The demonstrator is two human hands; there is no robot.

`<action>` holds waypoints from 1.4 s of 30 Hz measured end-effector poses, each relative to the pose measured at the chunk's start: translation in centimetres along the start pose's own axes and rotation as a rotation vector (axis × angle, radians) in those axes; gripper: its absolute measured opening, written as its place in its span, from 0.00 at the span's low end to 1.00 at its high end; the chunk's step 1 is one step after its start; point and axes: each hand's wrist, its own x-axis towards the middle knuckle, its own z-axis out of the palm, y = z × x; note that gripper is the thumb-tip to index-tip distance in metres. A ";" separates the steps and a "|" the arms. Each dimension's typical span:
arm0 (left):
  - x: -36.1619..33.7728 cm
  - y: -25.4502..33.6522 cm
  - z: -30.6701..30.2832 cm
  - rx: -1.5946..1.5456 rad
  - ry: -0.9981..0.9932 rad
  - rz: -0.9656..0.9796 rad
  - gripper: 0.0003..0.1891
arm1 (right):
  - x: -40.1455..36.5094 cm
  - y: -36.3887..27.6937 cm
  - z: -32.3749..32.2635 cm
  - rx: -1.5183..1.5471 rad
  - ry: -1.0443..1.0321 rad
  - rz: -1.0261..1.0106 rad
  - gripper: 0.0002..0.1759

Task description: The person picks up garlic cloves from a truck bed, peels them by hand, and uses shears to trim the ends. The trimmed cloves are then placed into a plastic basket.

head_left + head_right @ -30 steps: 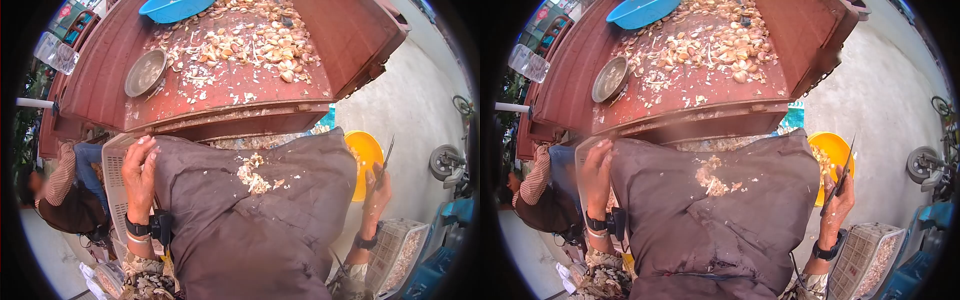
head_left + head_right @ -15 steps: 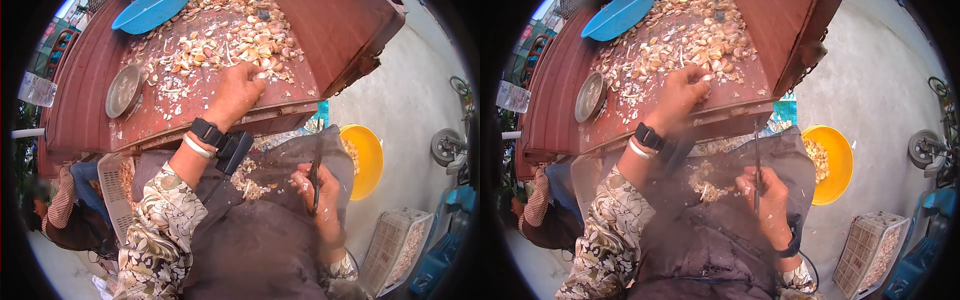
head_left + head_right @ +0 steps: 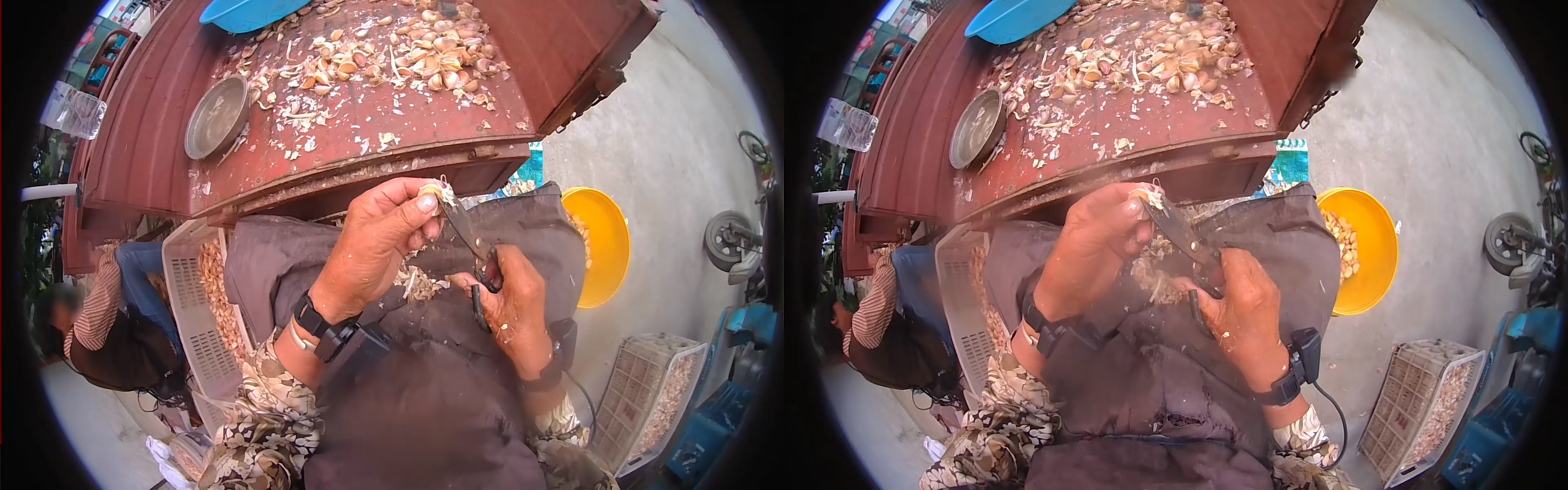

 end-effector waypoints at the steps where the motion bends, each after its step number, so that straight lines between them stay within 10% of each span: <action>1: -0.4 0.1 0.0 -0.015 -0.017 0.003 0.11 | -0.2 -0.2 -0.2 0.003 -0.026 0.011 0.24; 9: -2.2 0.3 -0.5 -0.018 -0.008 0.020 0.12 | -1.7 -1.4 0.0 0.128 -0.174 0.008 0.23; 12: -2.1 -0.2 -0.7 -0.039 -0.015 0.038 0.13 | -2.3 -2.1 0.4 0.713 -0.381 0.599 0.17; 20: -6.8 5.0 -4.6 -0.058 0.294 0.283 0.16 | -2.1 -1.5 1.1 0.822 -0.304 0.637 0.11; 22: -11.0 7.5 -9.4 0.250 0.557 0.419 0.14 | -2.2 -0.9 0.8 0.786 -0.341 0.644 0.11; 26: -19.7 8.2 -20.9 2.017 0.965 -0.016 0.19 | -2.9 0.3 2.0 0.828 -0.358 0.511 0.12; 28: -19.6 8.0 -20.5 2.129 1.031 0.075 0.20 | -2.7 0.5 2.3 0.785 -0.403 0.474 0.12; 34: -5.2 7.3 -9.4 1.142 0.503 0.439 0.11 | -2.0 0.7 2.4 0.756 -0.406 0.495 0.14; 42: 16.4 2.5 -1.5 1.546 0.327 0.532 0.10 | -2.0 2.4 1.5 0.838 -0.300 0.607 0.18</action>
